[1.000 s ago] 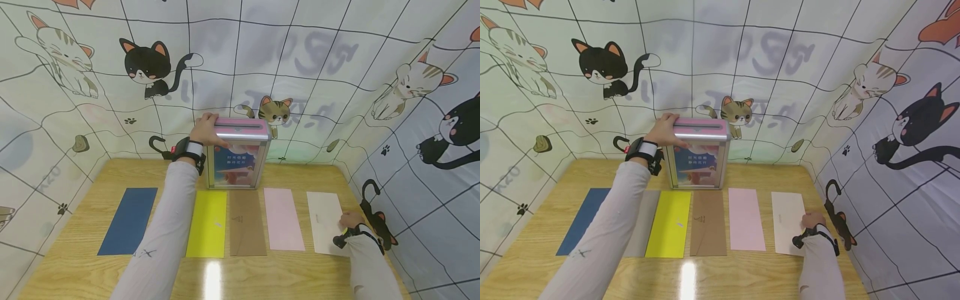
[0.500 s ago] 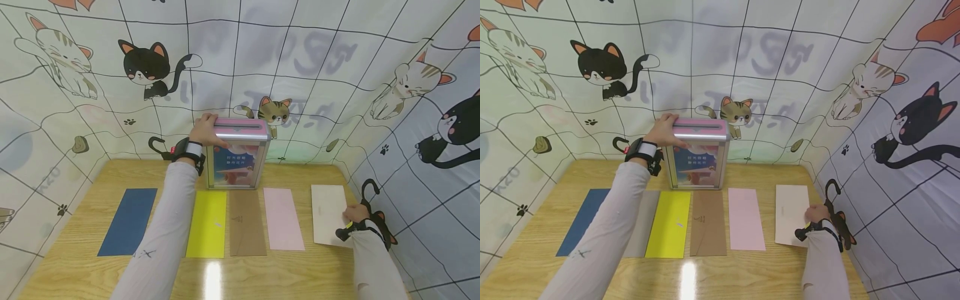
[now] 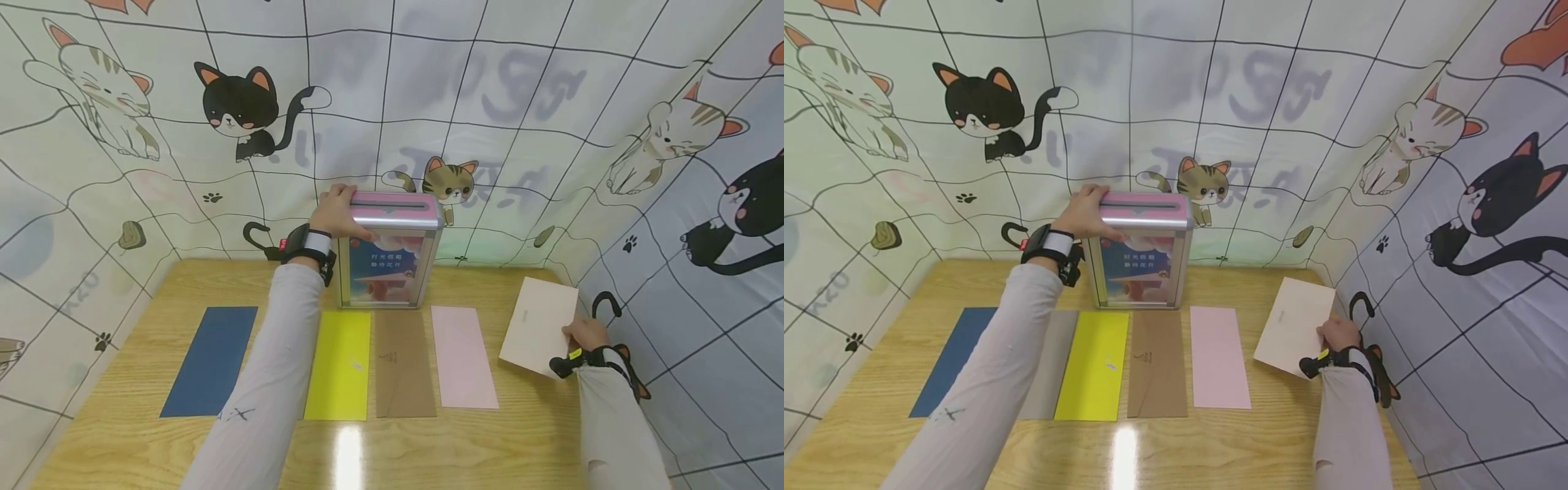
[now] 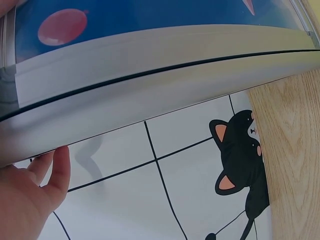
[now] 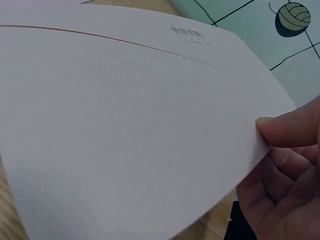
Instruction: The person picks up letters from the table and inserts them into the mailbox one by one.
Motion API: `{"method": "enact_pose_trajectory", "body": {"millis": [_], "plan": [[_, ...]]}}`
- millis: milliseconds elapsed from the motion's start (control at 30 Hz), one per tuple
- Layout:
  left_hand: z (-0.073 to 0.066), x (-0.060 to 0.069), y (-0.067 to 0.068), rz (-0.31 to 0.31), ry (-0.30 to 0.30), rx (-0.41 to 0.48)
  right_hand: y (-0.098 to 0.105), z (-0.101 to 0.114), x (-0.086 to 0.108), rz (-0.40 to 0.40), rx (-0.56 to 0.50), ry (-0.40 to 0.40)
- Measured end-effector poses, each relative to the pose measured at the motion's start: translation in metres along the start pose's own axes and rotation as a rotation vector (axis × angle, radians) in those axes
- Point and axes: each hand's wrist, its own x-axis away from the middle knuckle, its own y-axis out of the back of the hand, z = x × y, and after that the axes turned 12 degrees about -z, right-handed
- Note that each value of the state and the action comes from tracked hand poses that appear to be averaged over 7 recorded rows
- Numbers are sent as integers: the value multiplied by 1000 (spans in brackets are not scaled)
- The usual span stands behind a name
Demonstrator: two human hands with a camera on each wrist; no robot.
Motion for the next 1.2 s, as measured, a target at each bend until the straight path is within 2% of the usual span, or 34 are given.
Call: {"method": "enact_pose_trajectory", "body": {"millis": [100,300,433,533,800,933,1200], "plan": [[0,0,0,2,2,2,1,8,1,22,-55,-19],[1,-1,0,7,5,3,-1,22,-2,-10,-150,-78],[1,-2,0,5,4,2,-2,29,-4,22,-207,-100],[1,-2,0,6,5,3,-1,33,-4,75,-255,-80],[-1,-1,2,11,3,9,0,44,2,149,-357,-33],[-1,-1,3,14,3,5,-2,49,8,192,-451,16],[-2,-1,3,18,5,-4,-11,58,23,265,-654,49]]}}
